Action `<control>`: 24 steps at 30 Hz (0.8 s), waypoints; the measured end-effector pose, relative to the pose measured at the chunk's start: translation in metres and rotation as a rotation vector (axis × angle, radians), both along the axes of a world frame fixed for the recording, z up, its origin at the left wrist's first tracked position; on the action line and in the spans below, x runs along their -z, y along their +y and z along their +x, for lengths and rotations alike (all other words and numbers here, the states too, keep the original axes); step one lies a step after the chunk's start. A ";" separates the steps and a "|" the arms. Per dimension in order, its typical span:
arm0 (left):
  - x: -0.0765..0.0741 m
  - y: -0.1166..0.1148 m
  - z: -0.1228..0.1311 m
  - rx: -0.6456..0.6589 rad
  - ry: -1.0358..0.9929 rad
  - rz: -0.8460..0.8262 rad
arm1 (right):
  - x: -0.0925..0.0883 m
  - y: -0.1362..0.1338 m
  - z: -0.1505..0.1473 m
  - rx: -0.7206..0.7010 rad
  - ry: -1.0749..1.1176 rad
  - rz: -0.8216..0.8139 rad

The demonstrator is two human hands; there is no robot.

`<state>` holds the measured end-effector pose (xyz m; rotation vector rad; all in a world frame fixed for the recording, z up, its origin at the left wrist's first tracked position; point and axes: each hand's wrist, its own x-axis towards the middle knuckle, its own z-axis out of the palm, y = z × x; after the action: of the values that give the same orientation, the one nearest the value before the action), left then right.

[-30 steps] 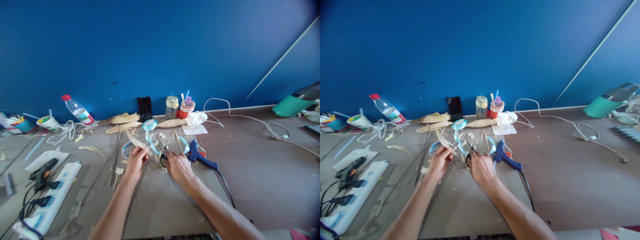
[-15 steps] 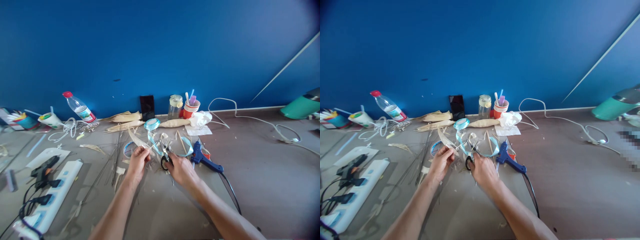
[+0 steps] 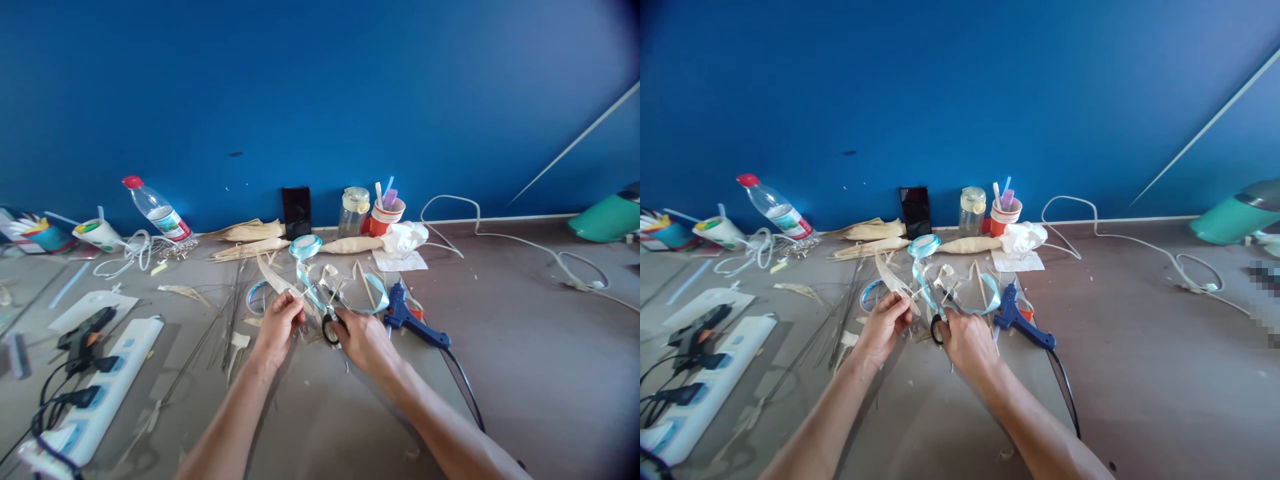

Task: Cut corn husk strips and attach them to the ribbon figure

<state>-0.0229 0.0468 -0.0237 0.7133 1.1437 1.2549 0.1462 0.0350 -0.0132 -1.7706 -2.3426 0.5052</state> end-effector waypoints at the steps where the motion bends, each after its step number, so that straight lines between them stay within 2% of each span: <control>1: 0.000 0.000 0.000 0.004 0.004 0.002 | -0.001 -0.001 -0.001 -0.014 -0.026 0.004; 11: 0.003 0.000 -0.001 0.020 0.043 0.019 | -0.012 -0.009 -0.006 -0.097 -0.206 -0.020; 15: 0.001 0.000 -0.001 0.018 0.033 0.028 | -0.012 -0.010 -0.007 -0.120 -0.185 0.012; 17: 0.000 0.000 -0.001 0.017 0.020 0.020 | -0.010 -0.009 -0.006 -0.093 -0.092 0.052; 20: -0.001 -0.001 -0.001 0.017 -0.008 0.003 | -0.002 -0.005 -0.006 -0.005 0.216 0.099; 24: 0.001 -0.002 0.002 0.029 -0.019 -0.010 | 0.010 0.000 -0.007 0.028 0.595 0.021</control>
<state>-0.0210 0.0446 -0.0249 0.7067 1.1198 1.2278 0.1395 0.0352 -0.0227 -1.3871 -1.8933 0.8582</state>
